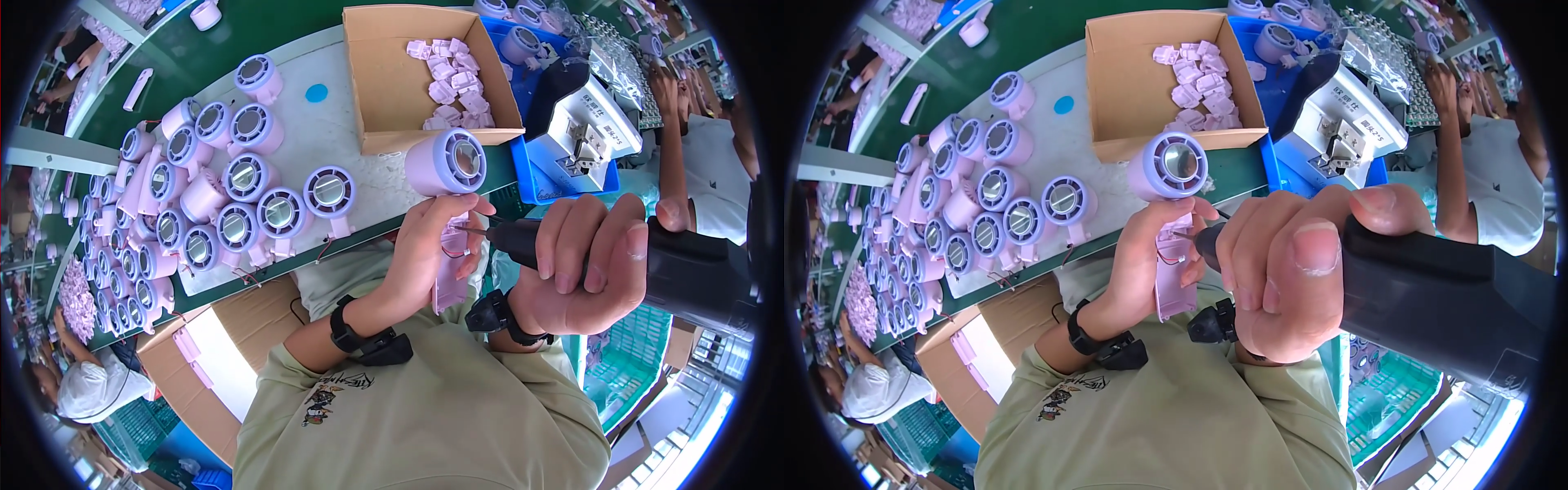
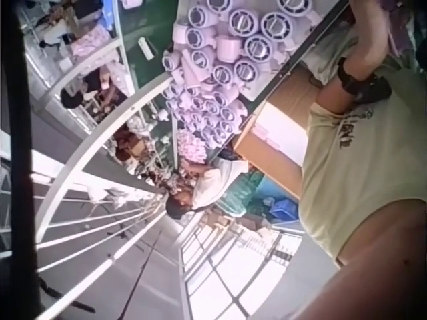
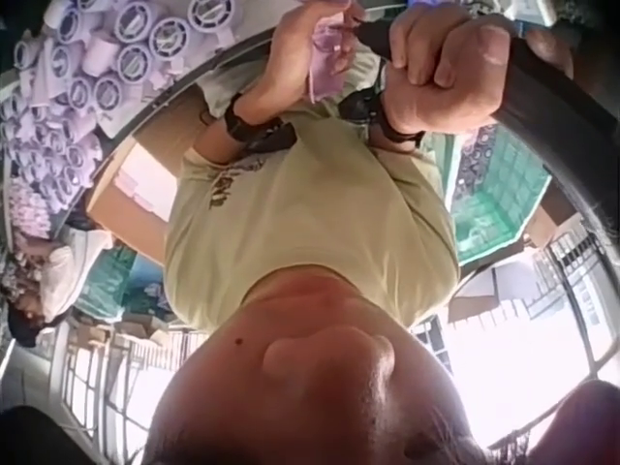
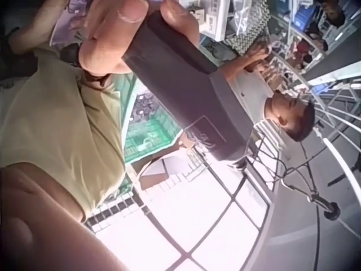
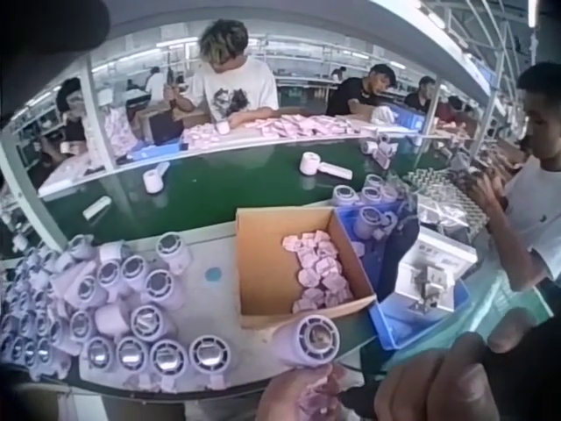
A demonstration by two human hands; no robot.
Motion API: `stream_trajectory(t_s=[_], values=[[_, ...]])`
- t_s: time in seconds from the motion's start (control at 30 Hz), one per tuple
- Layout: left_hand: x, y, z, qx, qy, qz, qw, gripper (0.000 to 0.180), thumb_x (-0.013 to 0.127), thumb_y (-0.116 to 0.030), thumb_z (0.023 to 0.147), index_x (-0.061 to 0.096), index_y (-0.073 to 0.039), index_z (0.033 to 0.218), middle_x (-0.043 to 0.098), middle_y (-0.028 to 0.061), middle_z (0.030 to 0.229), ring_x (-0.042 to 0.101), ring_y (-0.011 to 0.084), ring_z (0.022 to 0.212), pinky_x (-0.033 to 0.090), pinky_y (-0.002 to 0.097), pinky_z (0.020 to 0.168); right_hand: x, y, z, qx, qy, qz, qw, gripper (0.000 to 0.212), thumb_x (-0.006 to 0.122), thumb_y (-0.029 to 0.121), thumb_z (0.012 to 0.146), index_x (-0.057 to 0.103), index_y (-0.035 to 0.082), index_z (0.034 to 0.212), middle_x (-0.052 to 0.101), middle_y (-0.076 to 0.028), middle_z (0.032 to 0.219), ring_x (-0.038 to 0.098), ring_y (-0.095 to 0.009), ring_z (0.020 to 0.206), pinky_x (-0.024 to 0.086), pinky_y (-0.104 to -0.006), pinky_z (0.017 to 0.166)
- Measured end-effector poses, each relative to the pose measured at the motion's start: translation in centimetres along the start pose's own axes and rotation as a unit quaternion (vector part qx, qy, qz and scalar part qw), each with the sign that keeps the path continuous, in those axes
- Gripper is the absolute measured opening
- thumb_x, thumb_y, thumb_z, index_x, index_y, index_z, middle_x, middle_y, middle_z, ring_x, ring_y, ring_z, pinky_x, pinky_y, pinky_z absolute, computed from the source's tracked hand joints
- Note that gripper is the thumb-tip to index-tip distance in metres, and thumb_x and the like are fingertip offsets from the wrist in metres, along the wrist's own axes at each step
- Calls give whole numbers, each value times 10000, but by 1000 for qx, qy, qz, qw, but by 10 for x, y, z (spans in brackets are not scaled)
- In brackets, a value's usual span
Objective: The person assembles handheld fans by fitting a handle piece onto the fan head and driving a screw with a power screwdriver. They repeat this process for several fans, picking up components from the table and a box.
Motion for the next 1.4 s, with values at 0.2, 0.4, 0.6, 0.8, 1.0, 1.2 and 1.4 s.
stream_trajectory(t_s=[0.2,0.4,0.6,0.8,1.0,1.2,1.4], values=[[5,0,-6,-6,10,5,1000,307,547,-291,889,599,10,925,512,47,805,459,141,488,354,260,454,-1,-3,-5,13,-24,4,1000,192,440,65,943,428,86,1134,347,30,560,310,-57,374,300,-211,349],[13,-11,-14,16,-42,38,998,288,538,-274,882,585,10,889,504,74,784,467,138,521,358,262,446,2,9,-2,6,-8,45,999,177,466,65,931,437,88,1105,384,32,565,326,-63,374,305,-209,348],[7,-14,-17,12,-40,59,997,293,529,-270,889,583,17,912,532,86,769,502,157,526,391,270,456,3,4,1,7,-2,103,995,178,478,62,920,440,58,1094,414,23,585,345,-60,387,308,-198,356],[7,-66,-32,-40,-10,99,994,311,553,-286,910,575,14,986,609,105,751,573,172,518,460,295,474,-45,33,20,-34,-89,155,983,229,500,79,911,436,20,1124,424,4,611,361,-60,405,314,-202,366],[-36,-202,27,7,-148,260,954,340,634,-317,842,564,0,941,590,79,719,568,178,514,481,314,483,-77,5,5,53,-207,-40,976,338,555,92,883,434,-38,1170,387,8,594,333,-69,402,301,-224,381],[-110,-305,119,124,-245,406,872,416,656,-374,849,575,21,951,594,106,769,594,179,598,496,325,517,-77,-11,-8,115,-197,-177,957,366,582,75,866,447,-51,1182,426,-1,573,352,-71,406,293,-224,406],[-118,-340,125,204,-344,650,646,510,648,-465,862,606,17,1024,616,106,849,601,170,689,496,272,606,-90,-15,-7,125,-193,-169,958,342,628,59,844,501,-52,1142,494,-16,616,421,-69,439,323,-222,431]])
Point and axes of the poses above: each hand's wrist, its own z-axis towards the middle knuckle, its own x-axis out of the palm, y = z × x, the point moved 9 cm from there along z, towards the middle knuckle
